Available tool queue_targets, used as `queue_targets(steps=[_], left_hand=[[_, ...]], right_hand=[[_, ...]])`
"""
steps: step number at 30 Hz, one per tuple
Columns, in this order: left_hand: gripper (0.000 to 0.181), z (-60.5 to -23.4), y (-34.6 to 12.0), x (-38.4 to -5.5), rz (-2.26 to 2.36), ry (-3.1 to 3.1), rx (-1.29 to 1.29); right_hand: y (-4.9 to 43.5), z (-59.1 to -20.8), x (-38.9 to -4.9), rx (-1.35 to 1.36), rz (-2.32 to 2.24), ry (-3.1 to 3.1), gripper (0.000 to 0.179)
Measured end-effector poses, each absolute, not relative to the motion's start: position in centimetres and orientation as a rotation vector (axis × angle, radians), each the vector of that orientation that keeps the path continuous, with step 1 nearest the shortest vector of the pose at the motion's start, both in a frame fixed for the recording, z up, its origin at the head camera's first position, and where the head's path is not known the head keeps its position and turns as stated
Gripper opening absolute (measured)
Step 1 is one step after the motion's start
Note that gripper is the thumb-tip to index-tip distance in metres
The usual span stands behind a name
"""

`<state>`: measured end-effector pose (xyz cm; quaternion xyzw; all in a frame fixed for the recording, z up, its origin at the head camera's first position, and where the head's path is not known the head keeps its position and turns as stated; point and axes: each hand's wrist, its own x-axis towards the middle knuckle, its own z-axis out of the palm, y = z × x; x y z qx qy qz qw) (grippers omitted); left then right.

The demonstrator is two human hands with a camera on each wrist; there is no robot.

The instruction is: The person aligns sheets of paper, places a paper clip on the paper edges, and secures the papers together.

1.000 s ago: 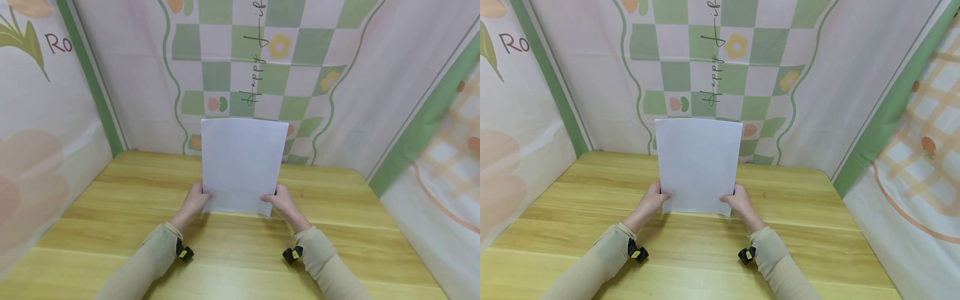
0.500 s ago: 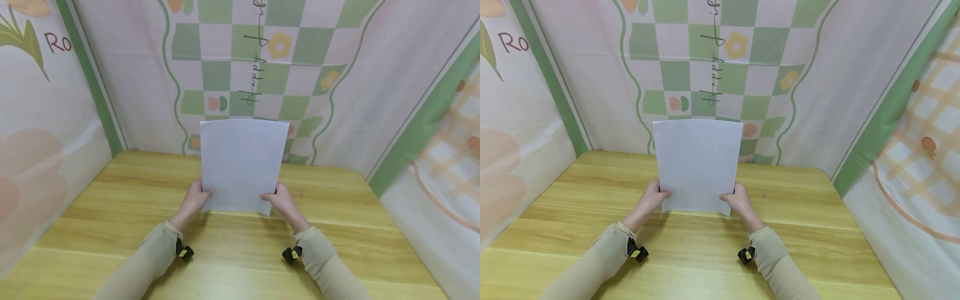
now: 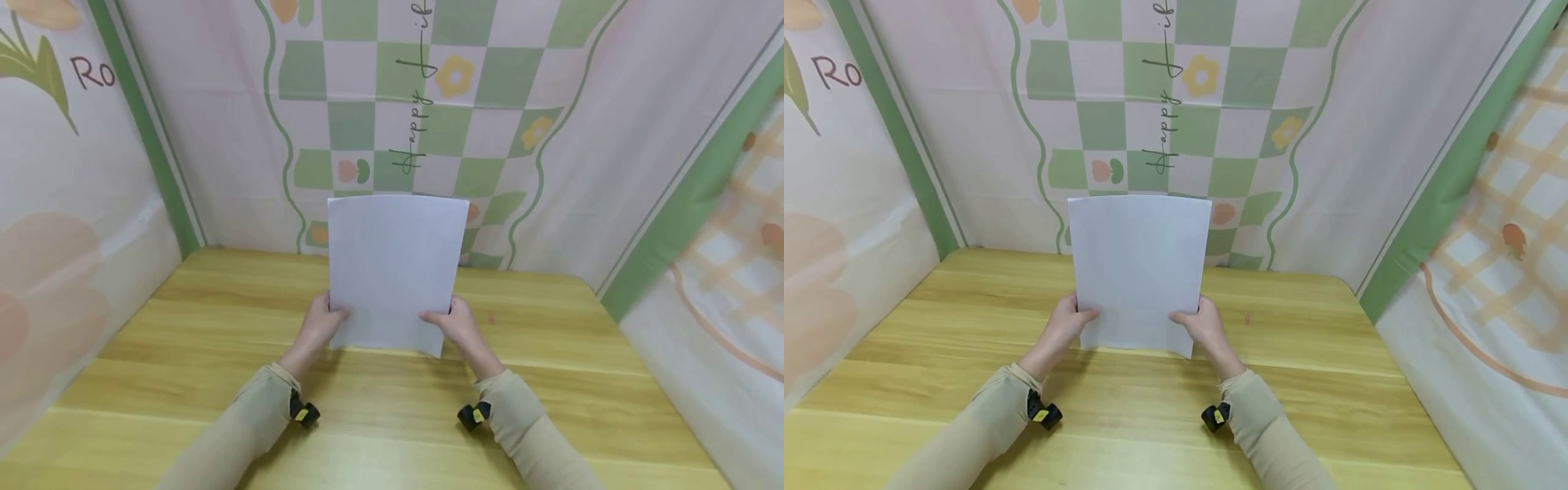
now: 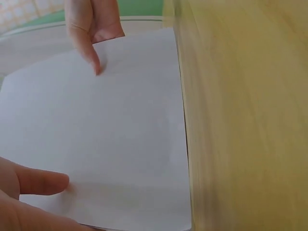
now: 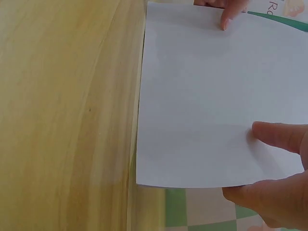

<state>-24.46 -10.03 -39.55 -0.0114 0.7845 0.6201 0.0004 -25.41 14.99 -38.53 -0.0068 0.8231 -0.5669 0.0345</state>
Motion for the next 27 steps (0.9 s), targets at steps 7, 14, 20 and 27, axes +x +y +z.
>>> queue_targets(steps=[7,14,20,27], left_hand=[[0.049,-39.32,-9.48,-24.32,2.055,2.398,-0.052],[0.049,-39.03,-9.18,-24.26,2.109,2.389,-0.054],[0.050,-38.88,-9.17,-24.47,2.106,2.412,-0.050],[0.047,-39.00,-9.23,-24.37,2.101,2.427,-0.017]], right_hand=[[14.63,-38.53,-25.52,-0.027,-1.831,2.510,0.053],[14.31,-38.37,-25.54,0.025,-1.858,2.505,0.053],[14.21,-38.14,-25.47,0.057,-1.893,2.502,0.054],[14.23,-38.11,-25.39,0.038,-1.935,2.495,0.055]])
